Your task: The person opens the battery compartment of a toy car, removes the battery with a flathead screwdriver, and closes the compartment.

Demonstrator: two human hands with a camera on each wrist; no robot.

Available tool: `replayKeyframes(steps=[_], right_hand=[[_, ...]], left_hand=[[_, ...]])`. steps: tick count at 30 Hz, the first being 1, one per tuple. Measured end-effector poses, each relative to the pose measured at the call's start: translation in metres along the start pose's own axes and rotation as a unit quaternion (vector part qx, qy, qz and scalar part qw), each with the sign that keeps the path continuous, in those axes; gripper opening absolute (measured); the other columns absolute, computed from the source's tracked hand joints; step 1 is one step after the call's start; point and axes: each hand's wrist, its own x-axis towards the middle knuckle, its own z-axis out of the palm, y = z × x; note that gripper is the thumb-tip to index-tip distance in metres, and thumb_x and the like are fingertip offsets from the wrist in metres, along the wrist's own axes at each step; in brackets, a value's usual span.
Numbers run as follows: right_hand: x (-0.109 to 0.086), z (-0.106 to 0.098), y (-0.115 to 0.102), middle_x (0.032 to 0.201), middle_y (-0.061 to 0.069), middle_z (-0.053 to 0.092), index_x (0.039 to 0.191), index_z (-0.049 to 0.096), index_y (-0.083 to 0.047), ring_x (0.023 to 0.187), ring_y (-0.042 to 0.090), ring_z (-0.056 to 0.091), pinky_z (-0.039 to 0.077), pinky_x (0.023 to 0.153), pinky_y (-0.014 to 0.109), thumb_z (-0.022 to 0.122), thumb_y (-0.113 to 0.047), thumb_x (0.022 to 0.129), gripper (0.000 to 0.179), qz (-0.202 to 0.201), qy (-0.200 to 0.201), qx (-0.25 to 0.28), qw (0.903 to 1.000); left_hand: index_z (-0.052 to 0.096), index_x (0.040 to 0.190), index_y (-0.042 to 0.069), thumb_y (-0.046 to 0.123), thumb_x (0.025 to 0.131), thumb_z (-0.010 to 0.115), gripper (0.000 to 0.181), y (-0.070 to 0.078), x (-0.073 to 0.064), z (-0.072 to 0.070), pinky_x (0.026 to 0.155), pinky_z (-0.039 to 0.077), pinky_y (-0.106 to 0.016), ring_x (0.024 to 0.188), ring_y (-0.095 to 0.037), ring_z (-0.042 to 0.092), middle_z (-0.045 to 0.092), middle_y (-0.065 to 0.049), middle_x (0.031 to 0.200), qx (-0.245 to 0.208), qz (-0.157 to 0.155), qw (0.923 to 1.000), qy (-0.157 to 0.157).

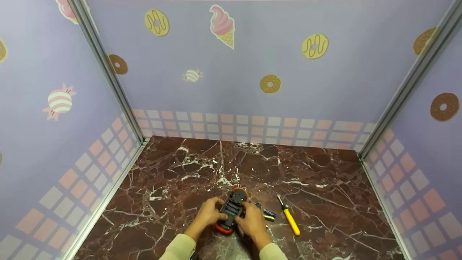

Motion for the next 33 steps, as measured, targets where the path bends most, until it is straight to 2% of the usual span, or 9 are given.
replayKeyframes(steps=[9,14,19,22,28,33], right_hand=[[-0.002,0.001,0.001,0.104,0.01,0.076,0.127,0.067,0.001,0.089,0.022,0.07,0.057,0.081,0.046,0.083,-0.012,0.078,0.053,0.004,0.001,0.024,0.9997],[-0.003,0.002,0.001,0.108,0.013,0.075,0.129,0.065,0.002,0.091,0.023,0.071,0.057,0.083,0.047,0.08,-0.008,0.077,0.055,-0.002,0.006,0.031,0.9995],[-0.004,0.002,0.001,0.11,0.013,0.075,0.124,0.068,-0.001,0.087,0.02,0.069,0.056,0.08,0.044,0.079,-0.004,0.077,0.049,-0.013,0.019,0.033,0.9992],[-0.003,0.0,0.001,0.109,0.011,0.075,0.122,0.069,-0.004,0.086,0.019,0.069,0.055,0.08,0.043,0.08,-0.005,0.078,0.046,-0.015,0.017,0.033,0.9992],[0.0,-0.006,0.001,0.105,0.012,0.075,0.123,0.069,-0.005,0.081,0.017,0.07,0.057,0.074,0.041,0.083,-0.006,0.08,0.045,-0.014,-0.002,0.049,0.9987],[0.004,-0.012,0.003,0.098,0.01,0.075,0.118,0.071,-0.005,0.08,0.016,0.069,0.058,0.074,0.037,0.083,-0.006,0.081,0.039,-0.023,0.01,0.054,0.9982]], left_hand=[[0.066,0.105,0.009,0.012,0.065,0.095,0.05,-0.004,-0.001,0.0,0.077,0.054,-0.041,0.082,-0.02,0.067,0.075,-0.007,0.093,-0.029,-0.014,0.9994,-0.012],[0.062,0.123,0.008,0.01,0.066,0.095,0.065,-0.005,-0.001,0.001,0.074,0.054,-0.04,0.081,-0.02,0.065,0.073,-0.006,0.093,-0.054,-0.02,0.9981,-0.023],[0.059,0.137,0.007,0.009,0.065,0.095,0.081,-0.006,-0.002,0.003,0.075,0.053,-0.04,0.08,-0.019,0.062,0.07,-0.007,0.094,-0.064,-0.017,0.9975,-0.027],[0.059,0.137,0.006,0.007,0.064,0.094,0.081,-0.006,-0.002,0.003,0.075,0.053,-0.039,0.079,-0.018,0.062,0.07,-0.008,0.092,-0.069,-0.015,0.9971,-0.028],[0.06,0.136,0.007,0.009,0.067,0.094,0.077,-0.007,-0.001,0.003,0.072,0.052,-0.038,0.078,-0.018,0.061,0.068,-0.006,0.09,-0.083,-0.032,0.9955,-0.034],[0.062,0.13,0.007,0.011,0.066,0.093,0.072,-0.008,-0.001,0.003,0.071,0.052,-0.038,0.077,-0.019,0.062,0.069,-0.008,0.089,-0.089,-0.04,0.995,-0.023]])
